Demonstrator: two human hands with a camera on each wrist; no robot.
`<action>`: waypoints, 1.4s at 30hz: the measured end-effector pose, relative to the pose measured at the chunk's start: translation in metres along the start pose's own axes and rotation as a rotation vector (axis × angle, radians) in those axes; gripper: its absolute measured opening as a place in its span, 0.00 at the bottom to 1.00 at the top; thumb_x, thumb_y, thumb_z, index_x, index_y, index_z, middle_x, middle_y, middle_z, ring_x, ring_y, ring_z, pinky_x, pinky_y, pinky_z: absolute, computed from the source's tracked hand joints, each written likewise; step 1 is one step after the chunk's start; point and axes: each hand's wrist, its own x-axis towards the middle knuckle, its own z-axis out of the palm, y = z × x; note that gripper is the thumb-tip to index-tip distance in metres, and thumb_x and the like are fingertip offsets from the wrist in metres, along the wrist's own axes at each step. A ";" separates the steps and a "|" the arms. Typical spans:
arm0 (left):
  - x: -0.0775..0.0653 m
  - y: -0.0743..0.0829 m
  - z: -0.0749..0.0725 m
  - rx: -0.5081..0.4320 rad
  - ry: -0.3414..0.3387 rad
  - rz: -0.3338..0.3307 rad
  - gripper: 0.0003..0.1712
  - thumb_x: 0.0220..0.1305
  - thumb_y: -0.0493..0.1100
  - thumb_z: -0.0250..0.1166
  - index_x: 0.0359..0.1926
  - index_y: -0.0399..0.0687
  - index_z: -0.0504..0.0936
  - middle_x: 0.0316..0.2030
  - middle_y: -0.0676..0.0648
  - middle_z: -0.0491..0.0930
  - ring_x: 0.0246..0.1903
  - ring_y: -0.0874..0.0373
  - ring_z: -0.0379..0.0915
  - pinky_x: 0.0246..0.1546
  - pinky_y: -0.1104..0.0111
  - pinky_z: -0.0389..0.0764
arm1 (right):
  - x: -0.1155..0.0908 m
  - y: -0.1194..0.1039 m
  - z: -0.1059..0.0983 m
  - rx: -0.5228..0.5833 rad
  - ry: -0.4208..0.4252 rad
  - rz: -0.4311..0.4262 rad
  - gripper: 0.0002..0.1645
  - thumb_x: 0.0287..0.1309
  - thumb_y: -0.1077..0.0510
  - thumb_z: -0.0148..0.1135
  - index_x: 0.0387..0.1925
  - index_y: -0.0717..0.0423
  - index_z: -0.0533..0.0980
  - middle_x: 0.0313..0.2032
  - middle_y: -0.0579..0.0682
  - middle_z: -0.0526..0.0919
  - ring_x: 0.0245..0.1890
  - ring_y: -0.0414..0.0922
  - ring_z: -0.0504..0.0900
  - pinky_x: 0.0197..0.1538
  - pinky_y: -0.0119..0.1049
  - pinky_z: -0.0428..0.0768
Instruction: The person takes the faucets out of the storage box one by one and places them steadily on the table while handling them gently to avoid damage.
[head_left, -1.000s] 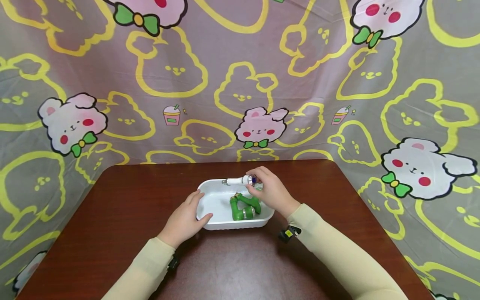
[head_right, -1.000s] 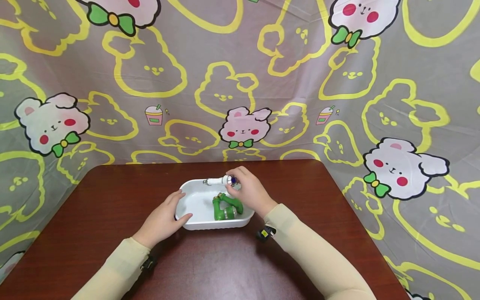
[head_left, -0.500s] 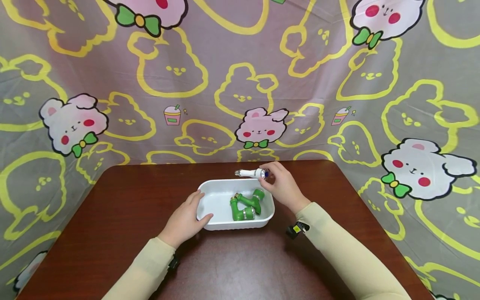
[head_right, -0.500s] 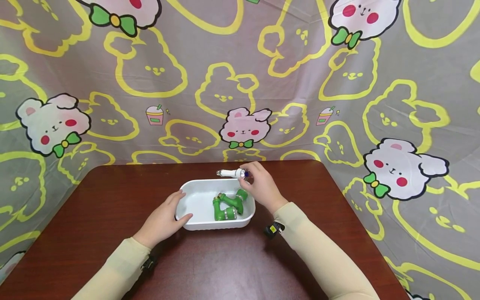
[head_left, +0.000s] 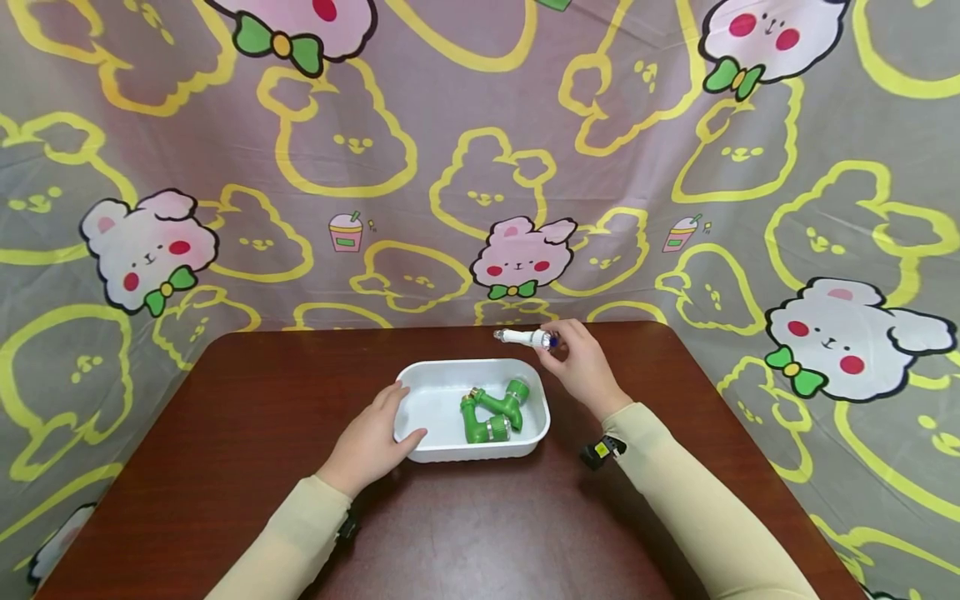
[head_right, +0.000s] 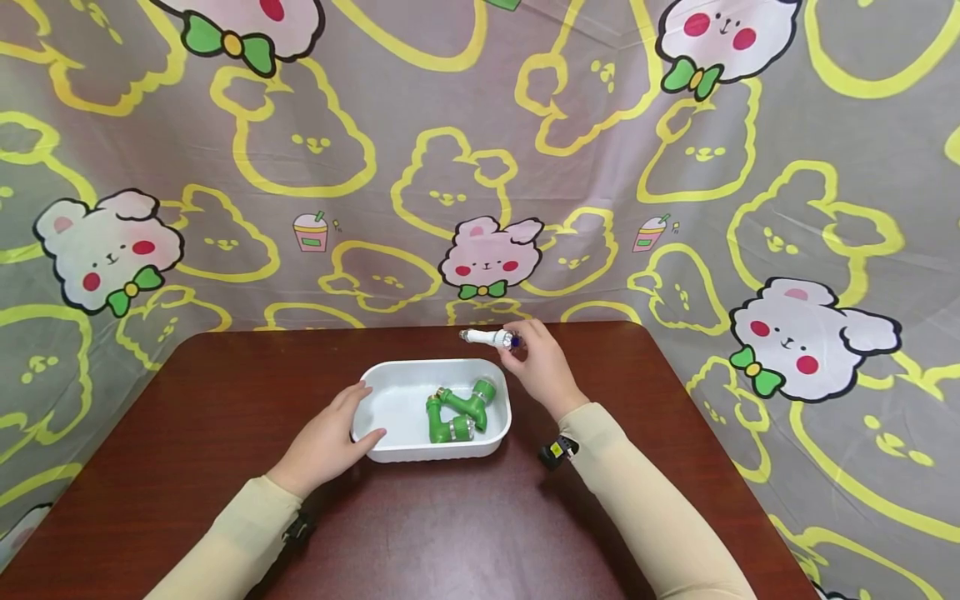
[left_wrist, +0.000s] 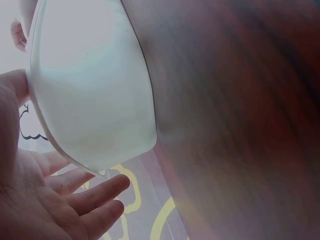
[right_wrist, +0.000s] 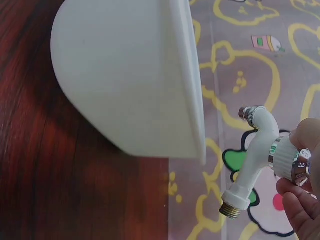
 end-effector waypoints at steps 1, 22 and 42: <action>0.000 0.000 0.000 0.001 0.000 -0.001 0.44 0.63 0.55 0.73 0.70 0.32 0.69 0.70 0.30 0.69 0.63 0.37 0.76 0.60 0.48 0.80 | 0.000 0.002 0.000 -0.002 0.003 0.004 0.21 0.59 0.61 0.74 0.53 0.61 0.79 0.45 0.57 0.80 0.40 0.49 0.80 0.45 0.44 0.82; 0.000 -0.002 0.001 0.002 -0.002 0.005 0.44 0.64 0.55 0.72 0.70 0.32 0.69 0.70 0.31 0.69 0.62 0.37 0.76 0.60 0.48 0.80 | -0.004 0.048 0.014 -0.037 -0.049 0.126 0.21 0.58 0.61 0.74 0.52 0.62 0.79 0.46 0.60 0.80 0.41 0.55 0.81 0.47 0.48 0.81; 0.000 -0.001 0.001 0.002 -0.017 -0.006 0.44 0.64 0.56 0.72 0.71 0.33 0.69 0.71 0.31 0.68 0.63 0.37 0.76 0.60 0.48 0.80 | -0.012 0.058 0.030 -0.071 -0.120 0.151 0.18 0.59 0.60 0.74 0.49 0.60 0.80 0.48 0.56 0.79 0.46 0.52 0.81 0.53 0.50 0.81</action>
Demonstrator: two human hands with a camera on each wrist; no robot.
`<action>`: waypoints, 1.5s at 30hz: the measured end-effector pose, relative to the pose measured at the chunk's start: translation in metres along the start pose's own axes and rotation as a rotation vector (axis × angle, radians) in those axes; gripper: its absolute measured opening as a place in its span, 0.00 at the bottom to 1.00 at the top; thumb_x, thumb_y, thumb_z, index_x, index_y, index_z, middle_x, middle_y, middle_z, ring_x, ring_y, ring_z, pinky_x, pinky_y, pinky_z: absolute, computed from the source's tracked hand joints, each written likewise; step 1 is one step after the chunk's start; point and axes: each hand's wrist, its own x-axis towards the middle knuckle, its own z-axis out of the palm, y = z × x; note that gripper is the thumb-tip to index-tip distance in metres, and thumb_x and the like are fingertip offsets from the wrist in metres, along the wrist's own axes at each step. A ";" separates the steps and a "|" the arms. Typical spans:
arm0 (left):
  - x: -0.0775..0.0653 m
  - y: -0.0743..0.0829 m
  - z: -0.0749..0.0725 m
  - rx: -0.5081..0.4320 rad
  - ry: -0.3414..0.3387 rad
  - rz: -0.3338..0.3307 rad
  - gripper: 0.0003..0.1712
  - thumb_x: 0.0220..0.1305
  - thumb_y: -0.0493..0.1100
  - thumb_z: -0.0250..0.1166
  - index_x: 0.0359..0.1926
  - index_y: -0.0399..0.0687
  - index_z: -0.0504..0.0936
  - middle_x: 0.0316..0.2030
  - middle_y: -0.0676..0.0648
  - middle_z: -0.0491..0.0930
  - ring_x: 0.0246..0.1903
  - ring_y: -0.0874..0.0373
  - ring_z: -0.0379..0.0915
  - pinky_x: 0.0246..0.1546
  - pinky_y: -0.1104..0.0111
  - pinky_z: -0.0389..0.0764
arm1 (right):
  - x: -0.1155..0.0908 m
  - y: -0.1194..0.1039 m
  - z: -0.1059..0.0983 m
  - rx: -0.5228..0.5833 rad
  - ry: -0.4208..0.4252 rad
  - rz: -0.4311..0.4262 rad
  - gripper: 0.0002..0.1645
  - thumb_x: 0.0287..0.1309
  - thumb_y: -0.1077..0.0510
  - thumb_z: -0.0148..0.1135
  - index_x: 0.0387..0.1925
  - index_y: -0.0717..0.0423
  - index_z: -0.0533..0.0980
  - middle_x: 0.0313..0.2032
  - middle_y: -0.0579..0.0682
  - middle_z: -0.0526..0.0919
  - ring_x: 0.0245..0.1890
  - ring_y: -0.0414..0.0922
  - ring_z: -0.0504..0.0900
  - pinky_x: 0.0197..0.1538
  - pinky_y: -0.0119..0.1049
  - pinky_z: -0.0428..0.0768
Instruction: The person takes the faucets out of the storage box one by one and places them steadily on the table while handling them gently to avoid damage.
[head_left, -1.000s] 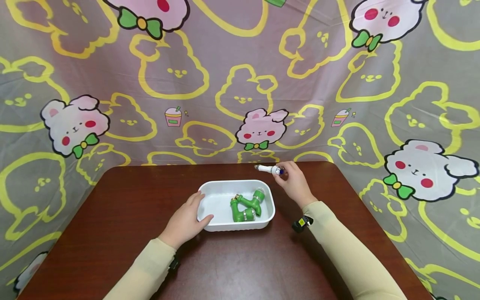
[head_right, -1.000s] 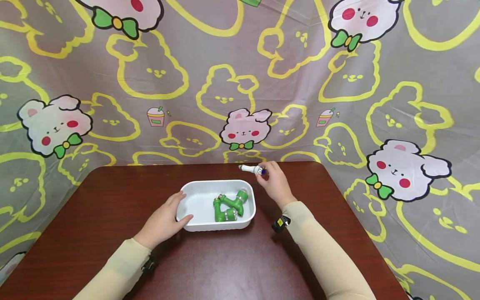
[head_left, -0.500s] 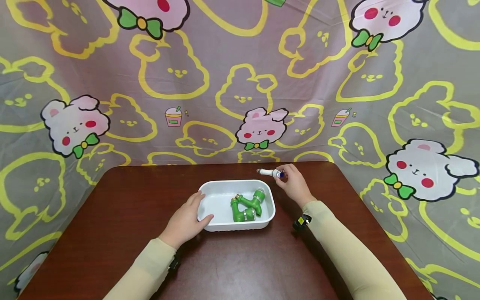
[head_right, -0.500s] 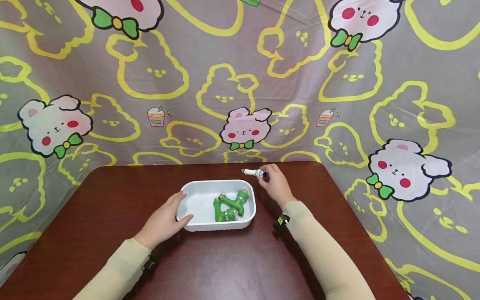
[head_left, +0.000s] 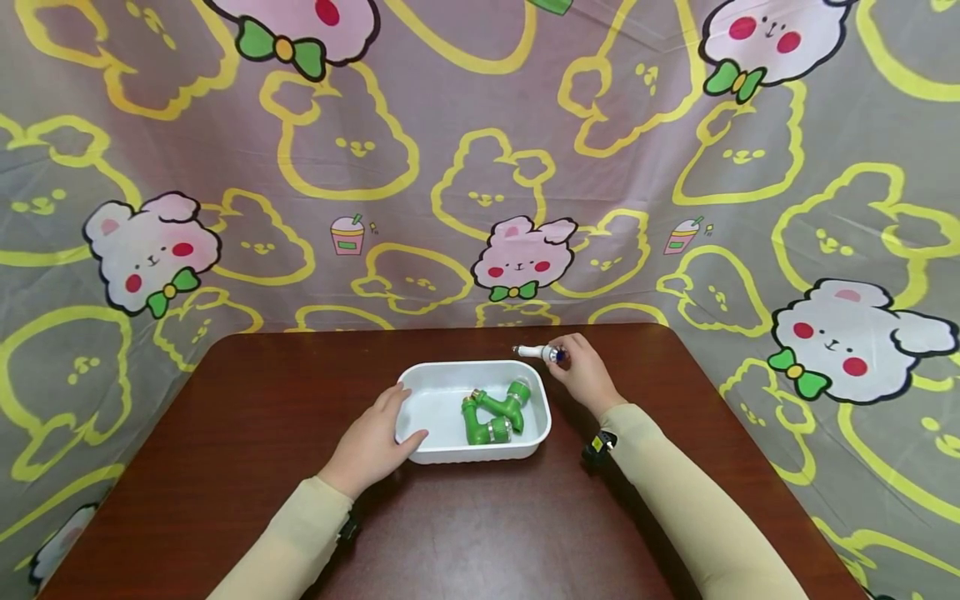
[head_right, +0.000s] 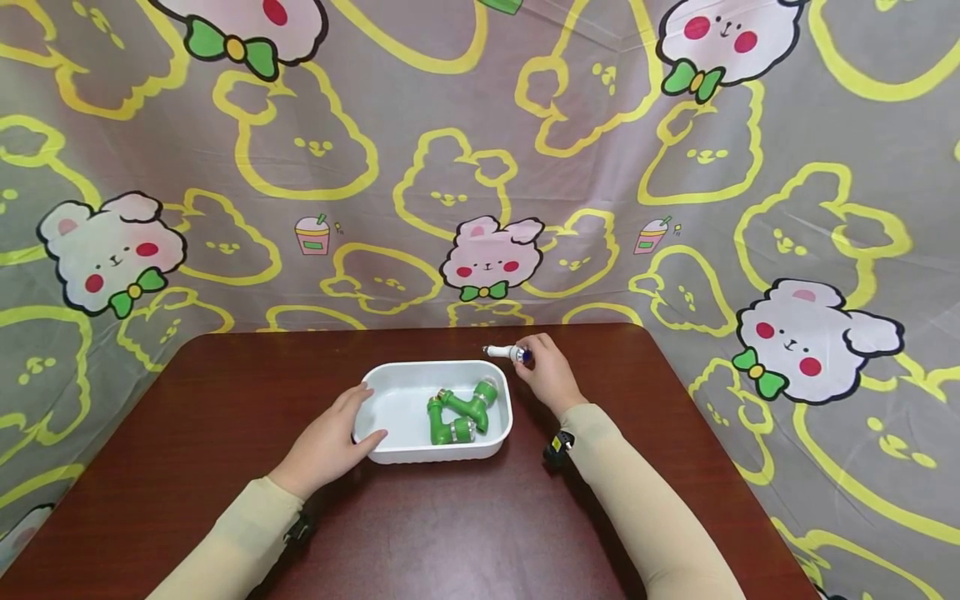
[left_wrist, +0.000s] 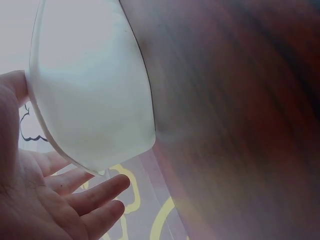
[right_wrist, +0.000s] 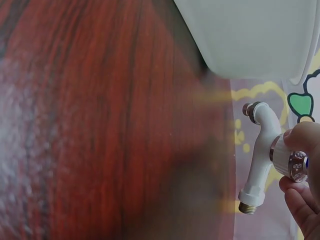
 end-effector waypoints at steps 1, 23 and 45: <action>0.000 0.000 0.000 0.001 -0.001 -0.001 0.44 0.64 0.56 0.72 0.71 0.33 0.69 0.71 0.31 0.68 0.63 0.37 0.76 0.60 0.48 0.80 | 0.000 0.000 0.000 0.001 0.000 -0.001 0.18 0.59 0.60 0.74 0.49 0.60 0.80 0.48 0.56 0.79 0.46 0.52 0.81 0.54 0.50 0.81; -0.001 0.001 -0.001 0.001 -0.008 -0.006 0.44 0.65 0.55 0.71 0.71 0.33 0.69 0.71 0.31 0.67 0.64 0.37 0.74 0.61 0.48 0.79 | 0.002 0.008 0.006 -0.015 -0.075 0.033 0.15 0.60 0.62 0.72 0.47 0.57 0.79 0.49 0.55 0.77 0.46 0.52 0.79 0.54 0.49 0.81; -0.002 0.001 0.000 -0.001 -0.003 -0.007 0.44 0.65 0.56 0.71 0.71 0.33 0.69 0.71 0.31 0.67 0.64 0.38 0.75 0.61 0.48 0.80 | 0.004 0.010 0.007 -0.055 -0.064 -0.005 0.15 0.57 0.64 0.73 0.45 0.58 0.79 0.45 0.55 0.77 0.41 0.52 0.79 0.48 0.49 0.80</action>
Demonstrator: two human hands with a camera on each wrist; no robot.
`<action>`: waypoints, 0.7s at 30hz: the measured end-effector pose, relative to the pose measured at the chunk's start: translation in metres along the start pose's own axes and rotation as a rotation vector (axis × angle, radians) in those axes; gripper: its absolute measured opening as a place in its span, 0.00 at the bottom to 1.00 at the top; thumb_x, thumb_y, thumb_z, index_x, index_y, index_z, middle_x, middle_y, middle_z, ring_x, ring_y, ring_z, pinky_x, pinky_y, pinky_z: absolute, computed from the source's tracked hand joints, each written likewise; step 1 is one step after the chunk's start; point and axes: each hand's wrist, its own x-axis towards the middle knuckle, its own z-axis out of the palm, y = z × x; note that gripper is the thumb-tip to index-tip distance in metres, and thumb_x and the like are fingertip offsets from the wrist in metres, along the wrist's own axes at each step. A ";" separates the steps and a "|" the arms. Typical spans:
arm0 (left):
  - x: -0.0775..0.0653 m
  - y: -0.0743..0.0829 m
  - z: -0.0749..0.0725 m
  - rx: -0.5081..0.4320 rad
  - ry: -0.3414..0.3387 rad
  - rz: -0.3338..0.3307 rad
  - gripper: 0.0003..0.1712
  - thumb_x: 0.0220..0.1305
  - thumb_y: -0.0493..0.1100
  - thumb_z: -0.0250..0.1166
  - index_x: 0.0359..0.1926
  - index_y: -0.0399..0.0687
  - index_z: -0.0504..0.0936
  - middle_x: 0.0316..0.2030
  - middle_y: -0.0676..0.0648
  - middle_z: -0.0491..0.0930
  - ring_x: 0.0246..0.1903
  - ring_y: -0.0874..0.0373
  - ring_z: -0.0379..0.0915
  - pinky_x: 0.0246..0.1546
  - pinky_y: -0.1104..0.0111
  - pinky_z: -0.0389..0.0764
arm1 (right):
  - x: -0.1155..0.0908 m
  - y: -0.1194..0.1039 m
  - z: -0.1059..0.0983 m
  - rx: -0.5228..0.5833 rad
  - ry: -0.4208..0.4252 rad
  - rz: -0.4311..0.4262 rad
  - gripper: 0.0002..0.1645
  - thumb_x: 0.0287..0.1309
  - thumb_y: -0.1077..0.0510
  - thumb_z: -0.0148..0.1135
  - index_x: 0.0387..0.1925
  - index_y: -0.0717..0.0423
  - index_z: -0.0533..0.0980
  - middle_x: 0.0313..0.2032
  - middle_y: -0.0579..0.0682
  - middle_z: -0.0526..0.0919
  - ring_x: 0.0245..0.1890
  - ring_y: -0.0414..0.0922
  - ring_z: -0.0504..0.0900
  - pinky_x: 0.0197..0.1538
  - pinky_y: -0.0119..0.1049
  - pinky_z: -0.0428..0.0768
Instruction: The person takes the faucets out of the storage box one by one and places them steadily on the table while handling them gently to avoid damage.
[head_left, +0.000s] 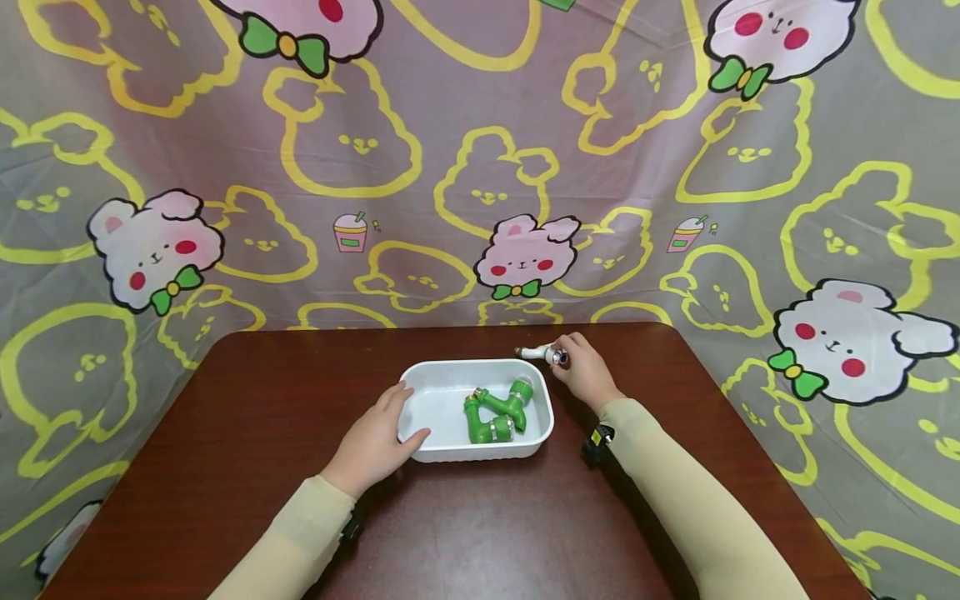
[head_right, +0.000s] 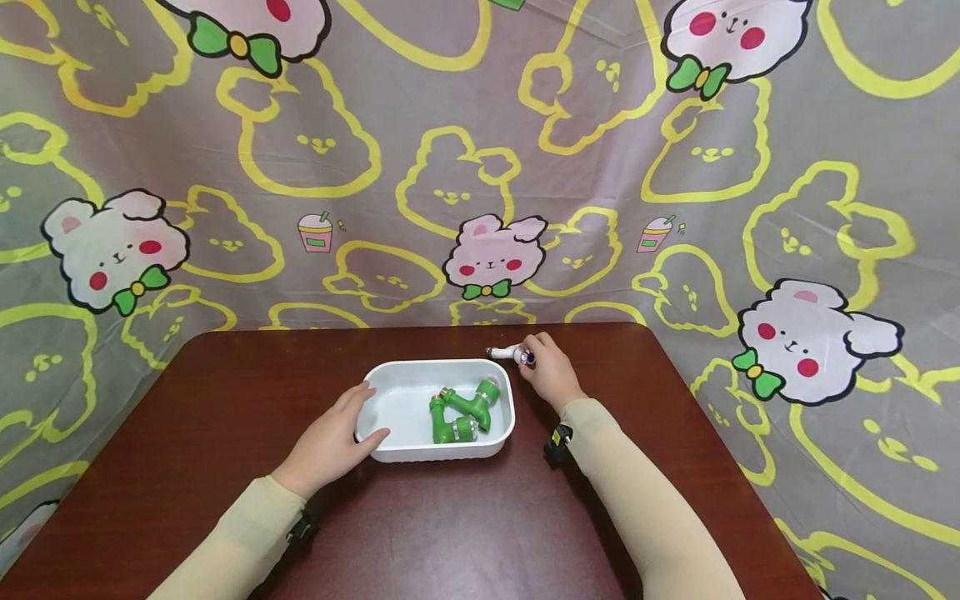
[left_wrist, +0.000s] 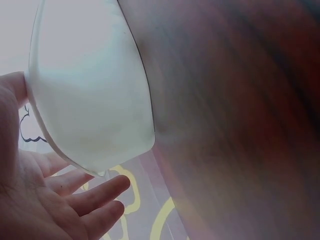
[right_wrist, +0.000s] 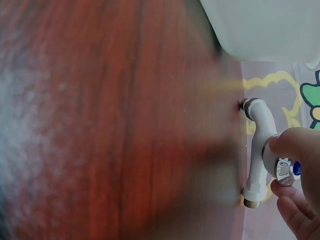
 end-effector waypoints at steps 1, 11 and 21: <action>0.000 0.000 0.000 0.001 -0.002 -0.001 0.44 0.65 0.57 0.71 0.71 0.33 0.69 0.71 0.31 0.67 0.64 0.38 0.75 0.61 0.48 0.79 | 0.000 0.000 0.000 -0.006 -0.001 0.002 0.15 0.57 0.64 0.73 0.45 0.58 0.79 0.45 0.55 0.77 0.41 0.52 0.79 0.47 0.49 0.80; 0.000 0.001 0.000 0.004 -0.002 -0.004 0.43 0.65 0.55 0.71 0.71 0.33 0.69 0.72 0.31 0.67 0.64 0.37 0.75 0.61 0.48 0.79 | 0.000 0.005 0.001 -0.073 -0.014 0.022 0.17 0.53 0.63 0.75 0.44 0.56 0.78 0.43 0.53 0.78 0.37 0.53 0.79 0.43 0.51 0.80; 0.001 0.000 0.000 0.004 -0.003 -0.005 0.43 0.65 0.55 0.71 0.71 0.34 0.69 0.72 0.32 0.67 0.64 0.37 0.75 0.60 0.48 0.80 | 0.000 0.005 0.001 -0.048 -0.035 0.015 0.20 0.51 0.64 0.77 0.44 0.56 0.77 0.44 0.54 0.78 0.40 0.53 0.80 0.46 0.51 0.81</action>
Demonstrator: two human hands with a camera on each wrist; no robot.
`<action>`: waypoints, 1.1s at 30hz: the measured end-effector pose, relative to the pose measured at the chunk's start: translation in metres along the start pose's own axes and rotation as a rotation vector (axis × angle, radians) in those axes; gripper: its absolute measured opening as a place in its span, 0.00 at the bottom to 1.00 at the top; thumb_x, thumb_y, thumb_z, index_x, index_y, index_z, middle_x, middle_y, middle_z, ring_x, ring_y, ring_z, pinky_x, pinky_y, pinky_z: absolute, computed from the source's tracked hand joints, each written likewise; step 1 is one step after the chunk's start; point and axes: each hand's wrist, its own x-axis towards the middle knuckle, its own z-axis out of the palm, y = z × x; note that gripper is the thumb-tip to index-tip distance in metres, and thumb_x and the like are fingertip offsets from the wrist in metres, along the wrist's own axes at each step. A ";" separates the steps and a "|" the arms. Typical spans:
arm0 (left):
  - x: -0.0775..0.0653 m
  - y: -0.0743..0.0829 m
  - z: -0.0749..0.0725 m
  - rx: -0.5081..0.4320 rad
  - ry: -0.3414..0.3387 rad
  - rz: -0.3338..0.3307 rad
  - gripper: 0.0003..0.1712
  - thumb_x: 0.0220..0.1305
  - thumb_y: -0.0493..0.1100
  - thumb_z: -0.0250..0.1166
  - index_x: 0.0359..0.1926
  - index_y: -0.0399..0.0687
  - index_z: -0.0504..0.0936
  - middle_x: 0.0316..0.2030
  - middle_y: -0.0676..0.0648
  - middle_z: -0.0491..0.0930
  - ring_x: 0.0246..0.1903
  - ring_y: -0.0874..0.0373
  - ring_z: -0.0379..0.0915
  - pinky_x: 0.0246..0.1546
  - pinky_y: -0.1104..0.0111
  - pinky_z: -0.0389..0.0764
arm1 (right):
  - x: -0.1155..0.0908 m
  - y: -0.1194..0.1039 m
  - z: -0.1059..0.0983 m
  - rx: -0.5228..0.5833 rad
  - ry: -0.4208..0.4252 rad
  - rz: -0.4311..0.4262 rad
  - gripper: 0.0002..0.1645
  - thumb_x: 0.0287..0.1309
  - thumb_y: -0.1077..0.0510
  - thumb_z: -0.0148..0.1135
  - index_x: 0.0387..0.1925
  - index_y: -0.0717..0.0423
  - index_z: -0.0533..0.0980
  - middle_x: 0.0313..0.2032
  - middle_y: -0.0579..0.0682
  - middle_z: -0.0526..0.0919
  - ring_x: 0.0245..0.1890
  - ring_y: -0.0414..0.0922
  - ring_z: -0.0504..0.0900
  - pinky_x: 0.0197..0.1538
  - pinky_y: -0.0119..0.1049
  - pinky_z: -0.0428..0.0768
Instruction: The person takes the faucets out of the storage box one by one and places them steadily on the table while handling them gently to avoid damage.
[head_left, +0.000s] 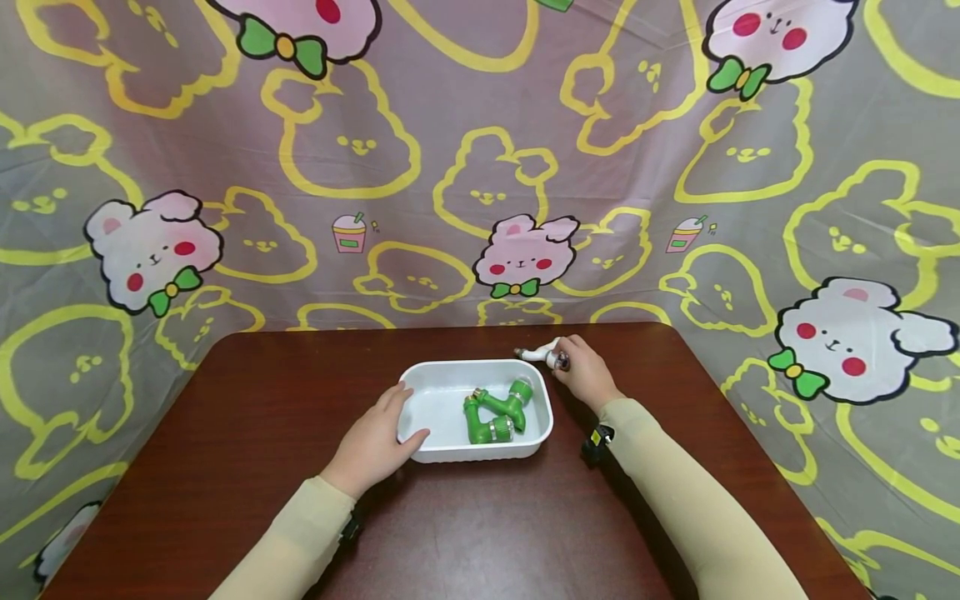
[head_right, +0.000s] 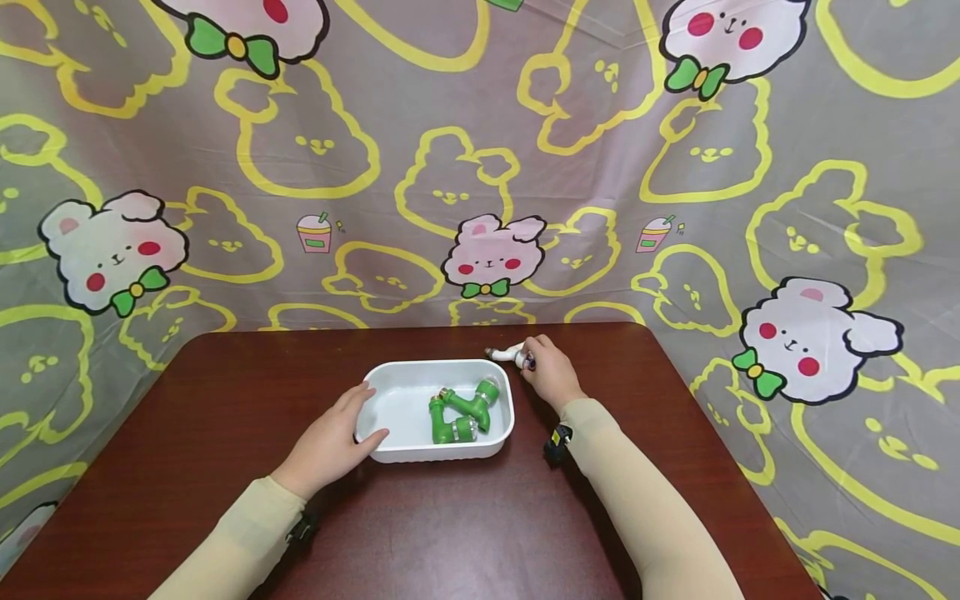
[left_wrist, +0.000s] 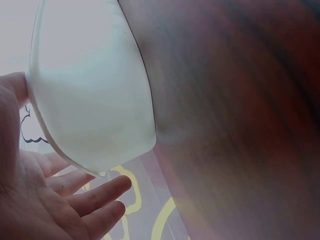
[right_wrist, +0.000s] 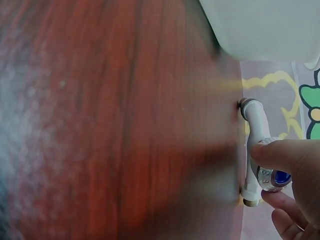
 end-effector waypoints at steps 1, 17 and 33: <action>0.000 0.000 0.000 -0.002 0.000 0.000 0.43 0.65 0.55 0.71 0.71 0.34 0.69 0.72 0.31 0.67 0.64 0.37 0.75 0.61 0.48 0.79 | 0.000 0.000 0.000 0.001 -0.001 -0.003 0.20 0.51 0.65 0.78 0.44 0.56 0.77 0.44 0.54 0.78 0.41 0.53 0.80 0.47 0.51 0.81; 0.000 -0.002 0.001 0.001 0.003 0.004 0.43 0.66 0.56 0.71 0.72 0.34 0.69 0.72 0.31 0.67 0.64 0.37 0.75 0.61 0.48 0.79 | 0.000 0.001 0.000 0.017 -0.036 -0.022 0.21 0.51 0.65 0.79 0.43 0.56 0.76 0.43 0.54 0.77 0.42 0.52 0.81 0.48 0.50 0.81; 0.001 -0.002 0.000 0.001 -0.009 -0.004 0.44 0.65 0.56 0.71 0.72 0.34 0.68 0.72 0.32 0.66 0.64 0.37 0.75 0.61 0.48 0.79 | -0.001 0.003 0.003 0.018 -0.051 -0.029 0.21 0.51 0.65 0.78 0.44 0.57 0.76 0.43 0.54 0.77 0.42 0.53 0.81 0.48 0.50 0.81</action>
